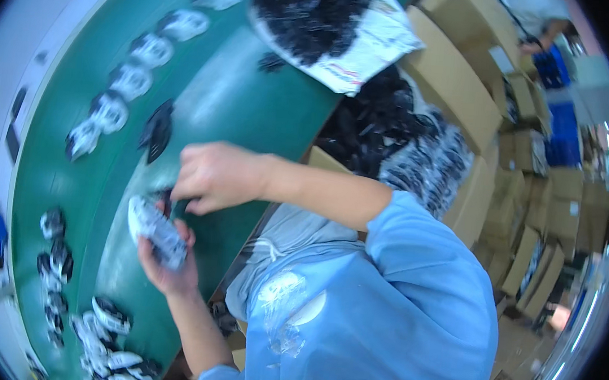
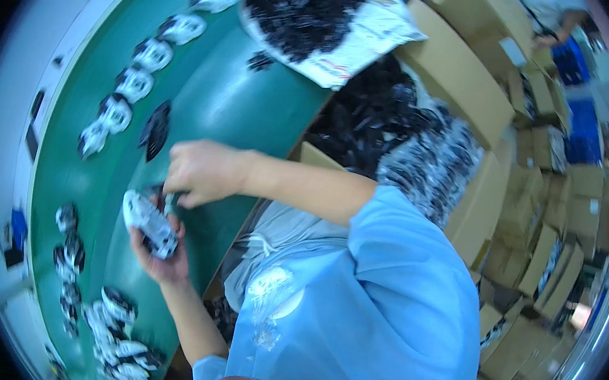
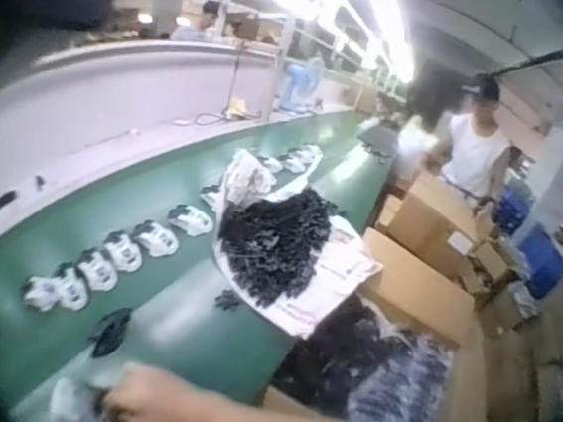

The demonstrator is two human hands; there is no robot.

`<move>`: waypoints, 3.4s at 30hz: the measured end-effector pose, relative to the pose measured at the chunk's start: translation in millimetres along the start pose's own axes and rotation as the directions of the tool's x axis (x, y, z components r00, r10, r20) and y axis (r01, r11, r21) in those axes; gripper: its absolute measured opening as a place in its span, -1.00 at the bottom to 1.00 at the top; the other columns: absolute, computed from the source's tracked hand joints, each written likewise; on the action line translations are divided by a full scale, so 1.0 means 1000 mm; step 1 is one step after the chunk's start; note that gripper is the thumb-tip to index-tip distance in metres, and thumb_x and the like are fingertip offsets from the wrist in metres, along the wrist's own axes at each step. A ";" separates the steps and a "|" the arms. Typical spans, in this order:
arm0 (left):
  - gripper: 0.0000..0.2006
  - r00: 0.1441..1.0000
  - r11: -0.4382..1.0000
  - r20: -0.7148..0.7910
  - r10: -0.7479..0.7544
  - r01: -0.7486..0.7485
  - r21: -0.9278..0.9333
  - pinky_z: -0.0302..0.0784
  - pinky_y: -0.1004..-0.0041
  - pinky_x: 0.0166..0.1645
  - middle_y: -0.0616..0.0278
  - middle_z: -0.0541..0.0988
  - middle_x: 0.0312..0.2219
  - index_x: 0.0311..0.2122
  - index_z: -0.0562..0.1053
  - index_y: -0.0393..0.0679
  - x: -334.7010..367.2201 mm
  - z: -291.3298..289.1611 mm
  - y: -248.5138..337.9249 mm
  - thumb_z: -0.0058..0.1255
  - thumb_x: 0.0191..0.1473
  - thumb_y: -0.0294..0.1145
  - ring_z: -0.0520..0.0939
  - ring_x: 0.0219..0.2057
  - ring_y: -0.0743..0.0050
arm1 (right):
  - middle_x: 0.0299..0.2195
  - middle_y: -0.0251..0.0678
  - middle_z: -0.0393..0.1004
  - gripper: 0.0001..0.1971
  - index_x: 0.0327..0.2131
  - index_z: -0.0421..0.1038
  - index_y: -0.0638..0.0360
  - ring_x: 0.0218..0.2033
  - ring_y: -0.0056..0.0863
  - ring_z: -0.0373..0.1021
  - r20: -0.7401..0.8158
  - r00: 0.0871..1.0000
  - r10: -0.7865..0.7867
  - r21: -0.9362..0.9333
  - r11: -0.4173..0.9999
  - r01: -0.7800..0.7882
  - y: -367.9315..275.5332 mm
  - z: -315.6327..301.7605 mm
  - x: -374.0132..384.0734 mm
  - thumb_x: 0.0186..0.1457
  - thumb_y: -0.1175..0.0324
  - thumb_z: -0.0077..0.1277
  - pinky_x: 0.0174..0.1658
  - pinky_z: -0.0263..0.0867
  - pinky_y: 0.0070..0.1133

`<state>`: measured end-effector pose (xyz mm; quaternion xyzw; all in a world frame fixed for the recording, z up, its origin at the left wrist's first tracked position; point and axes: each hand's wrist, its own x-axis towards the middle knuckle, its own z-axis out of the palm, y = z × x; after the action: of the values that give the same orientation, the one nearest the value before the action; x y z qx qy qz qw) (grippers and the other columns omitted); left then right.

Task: The person assembles computer mouse shells by picking up plastic shell pieces, side panels, and small components from the workbench and fitting them together by hand.

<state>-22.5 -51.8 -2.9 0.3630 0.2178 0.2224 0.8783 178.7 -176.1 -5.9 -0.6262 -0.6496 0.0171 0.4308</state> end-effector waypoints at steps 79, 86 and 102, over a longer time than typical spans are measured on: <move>-0.21 0.904 -0.624 0.423 -0.069 -0.370 0.688 0.29 0.04 0.32 -0.22 0.42 0.19 0.25 0.35 -0.30 0.246 -0.099 0.178 0.29 0.07 0.07 0.39 0.21 -0.29 | -0.18 -0.27 0.66 -0.75 -0.06 0.59 0.27 -0.13 -0.51 0.56 -0.510 0.667 0.544 -0.212 0.672 -0.710 0.080 -0.270 -0.124 0.26 0.34 0.18 -0.07 0.46 -0.56; -0.27 0.946 -0.127 0.201 0.252 -0.174 0.977 0.55 0.38 -0.13 0.00 0.62 -0.23 0.07 0.36 -0.34 0.176 -0.050 0.128 0.33 0.09 0.13 0.63 -0.24 0.30 | -0.22 -0.25 0.61 -0.78 -0.09 0.57 0.28 -0.24 -0.56 0.57 -0.288 0.815 0.502 0.336 0.850 -0.405 -0.005 -0.147 -0.093 0.21 0.65 0.09 -0.28 0.43 -0.70; -0.44 0.961 0.792 0.025 0.275 -0.242 0.561 0.54 0.47 -0.10 0.19 0.56 -0.11 0.15 0.29 -0.29 0.043 0.019 -0.025 0.07 0.34 0.01 0.57 -0.15 0.56 | -0.44 -0.46 0.57 -0.77 -0.12 0.56 0.24 -0.47 -0.84 0.32 -0.010 0.812 0.583 0.539 0.688 -0.487 -0.030 0.016 -0.016 0.15 0.44 0.30 -0.38 0.26 -0.75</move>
<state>28.1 -54.7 -18.1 0.6234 0.2468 0.2771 0.6882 143.0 -187.8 -8.1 -0.6495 -0.3671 0.2577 0.6139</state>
